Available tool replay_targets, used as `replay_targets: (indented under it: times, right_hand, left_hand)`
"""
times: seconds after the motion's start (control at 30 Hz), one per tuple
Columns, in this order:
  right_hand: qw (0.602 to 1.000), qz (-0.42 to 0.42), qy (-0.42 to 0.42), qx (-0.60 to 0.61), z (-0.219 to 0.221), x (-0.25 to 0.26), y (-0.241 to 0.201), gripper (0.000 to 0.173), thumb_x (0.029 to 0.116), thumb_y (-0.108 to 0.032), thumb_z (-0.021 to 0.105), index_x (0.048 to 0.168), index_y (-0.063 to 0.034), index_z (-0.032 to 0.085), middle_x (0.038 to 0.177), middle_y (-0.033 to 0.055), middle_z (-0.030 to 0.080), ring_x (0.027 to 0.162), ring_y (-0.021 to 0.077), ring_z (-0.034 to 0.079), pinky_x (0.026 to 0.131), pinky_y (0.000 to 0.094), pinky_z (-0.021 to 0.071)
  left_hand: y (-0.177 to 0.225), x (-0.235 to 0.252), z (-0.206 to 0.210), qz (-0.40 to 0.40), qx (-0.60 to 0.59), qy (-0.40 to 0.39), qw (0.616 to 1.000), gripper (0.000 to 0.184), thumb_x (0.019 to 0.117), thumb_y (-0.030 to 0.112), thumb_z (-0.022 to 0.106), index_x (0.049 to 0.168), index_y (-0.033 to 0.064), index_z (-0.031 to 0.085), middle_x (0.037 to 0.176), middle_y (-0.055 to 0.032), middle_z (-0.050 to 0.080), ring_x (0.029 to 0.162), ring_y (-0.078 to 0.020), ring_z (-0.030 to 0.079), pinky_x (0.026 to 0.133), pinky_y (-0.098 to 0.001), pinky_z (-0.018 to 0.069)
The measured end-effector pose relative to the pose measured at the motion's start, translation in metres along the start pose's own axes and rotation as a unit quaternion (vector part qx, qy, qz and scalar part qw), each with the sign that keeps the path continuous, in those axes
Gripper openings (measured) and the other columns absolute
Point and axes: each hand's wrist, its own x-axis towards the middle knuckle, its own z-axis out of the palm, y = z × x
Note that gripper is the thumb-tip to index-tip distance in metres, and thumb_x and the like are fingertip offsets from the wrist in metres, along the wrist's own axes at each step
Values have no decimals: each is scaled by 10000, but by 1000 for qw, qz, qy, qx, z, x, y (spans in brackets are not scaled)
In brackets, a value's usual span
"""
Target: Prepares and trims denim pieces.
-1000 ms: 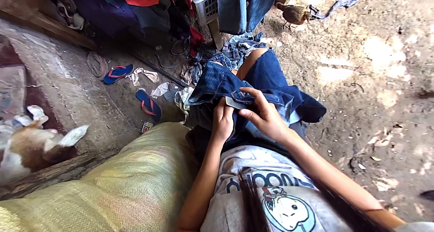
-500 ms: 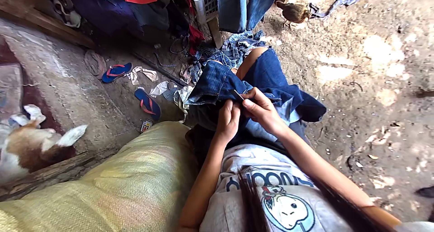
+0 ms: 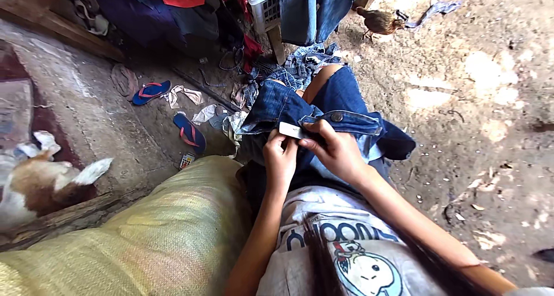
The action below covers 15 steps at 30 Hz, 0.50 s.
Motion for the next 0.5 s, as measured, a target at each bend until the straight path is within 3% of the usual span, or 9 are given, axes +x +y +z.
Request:
replay_targets:
  times: [0.17, 0.3, 0.4, 0.5]
  right_hand:
    - [993, 41, -35, 107, -2, -1, 0, 357, 1055, -379, 518, 1206, -66, 603, 832, 31, 677, 713, 141, 660, 627, 373, 544]
    - [987, 51, -35, 145, -3, 0, -1, 331, 1085, -347, 448, 1213, -74, 584, 858, 3, 662, 712, 79, 636, 653, 307, 547]
    - [990, 57, -37, 119, -3, 0, -3, 339, 1077, -356, 467, 1245, -82, 575, 858, 12, 661, 681, 106, 616, 612, 341, 515]
    - [992, 56, -41, 105, -1, -1, 0, 398, 1051, -381, 519, 1316, -85, 548, 911, 38, 692, 753, 164, 671, 634, 421, 540]
  left_hand:
    - [7, 1, -5, 57, 11, -15, 998, 132, 899, 16, 673, 1023, -15, 706, 948, -30, 709, 808, -2, 670, 765, -196, 584]
    - [14, 6, -5, 88, 76, 3, 993, 130, 911, 60, 730, 1011, -22, 717, 930, -64, 717, 793, -28, 683, 755, -207, 588]
    - [15, 11, -4, 71, 89, 10, 993, 69, 921, 55, 730, 956, -4, 722, 833, -31, 699, 712, 0, 632, 693, -186, 544]
    - [13, 12, -4, 13, -6, -2, 1000, 71, 915, -23, 693, 975, 0, 724, 833, -3, 720, 750, 5, 664, 738, -210, 574]
